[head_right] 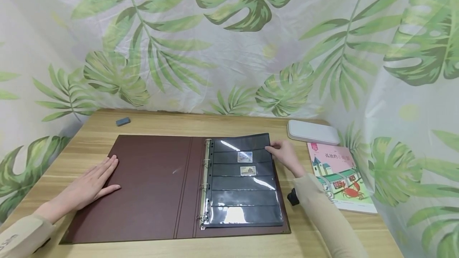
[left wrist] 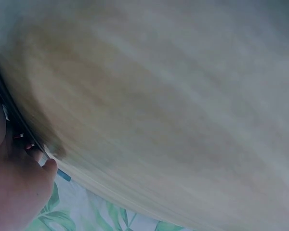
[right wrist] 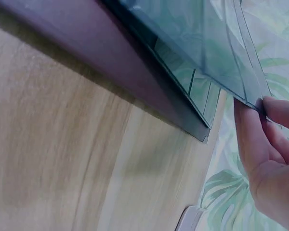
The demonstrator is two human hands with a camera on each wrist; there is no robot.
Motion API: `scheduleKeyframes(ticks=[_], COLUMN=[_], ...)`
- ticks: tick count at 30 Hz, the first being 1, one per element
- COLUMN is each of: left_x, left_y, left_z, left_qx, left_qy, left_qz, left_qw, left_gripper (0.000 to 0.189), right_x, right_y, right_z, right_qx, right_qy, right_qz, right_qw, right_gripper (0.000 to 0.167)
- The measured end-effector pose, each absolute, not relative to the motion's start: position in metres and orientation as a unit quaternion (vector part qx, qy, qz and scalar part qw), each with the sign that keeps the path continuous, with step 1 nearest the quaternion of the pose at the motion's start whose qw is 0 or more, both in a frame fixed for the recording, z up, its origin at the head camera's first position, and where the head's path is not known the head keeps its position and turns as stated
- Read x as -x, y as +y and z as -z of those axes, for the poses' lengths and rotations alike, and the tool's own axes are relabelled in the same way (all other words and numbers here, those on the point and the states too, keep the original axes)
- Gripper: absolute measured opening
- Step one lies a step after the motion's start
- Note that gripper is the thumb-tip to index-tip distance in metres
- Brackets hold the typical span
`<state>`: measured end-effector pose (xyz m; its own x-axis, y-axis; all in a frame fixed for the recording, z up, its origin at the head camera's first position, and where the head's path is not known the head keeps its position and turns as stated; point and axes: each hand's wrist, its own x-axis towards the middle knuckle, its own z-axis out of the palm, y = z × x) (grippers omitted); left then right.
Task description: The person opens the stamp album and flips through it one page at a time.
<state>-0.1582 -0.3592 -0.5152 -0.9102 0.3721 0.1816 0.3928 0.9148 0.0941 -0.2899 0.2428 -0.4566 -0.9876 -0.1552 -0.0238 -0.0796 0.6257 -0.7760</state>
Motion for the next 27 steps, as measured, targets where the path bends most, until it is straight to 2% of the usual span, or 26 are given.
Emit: scheduleKeyframes(ticks=[6, 15, 17, 21, 27], left_x=[0.158, 0.158, 0.158, 0.158, 0.158], left_y=[-0.359, -0.360, -0.360, -0.361, -0.361], left_z=[0.515, 0.514, 0.514, 0.515, 0.515], left_qx=[0.196, 0.192, 0.193, 0.193, 0.194], left_qy=[-0.975, -0.976, -0.976, -0.976, -0.976], left_qz=[0.067, 0.070, 0.067, 0.066, 0.067], left_qw=[0.079, 0.071, 0.072, 0.072, 0.072], left_gripper=[0.083, 0.083, 0.084, 0.084, 0.084], right_x=[0.284, 0.274, 0.272, 0.268, 0.267], right_y=[0.251, 0.268, 0.270, 0.269, 0.262], right_z=[0.453, 0.448, 0.443, 0.429, 0.409], right_qx=[0.064, 0.104, 0.110, 0.099, 0.080], right_qy=[0.882, 0.830, 0.817, 0.811, 0.829], right_qz=[0.448, 0.473, 0.483, 0.495, 0.492], right_qw=[0.130, 0.276, 0.295, 0.297, 0.253], right_gripper=[0.030, 0.025, 0.030, 0.040, 0.024])
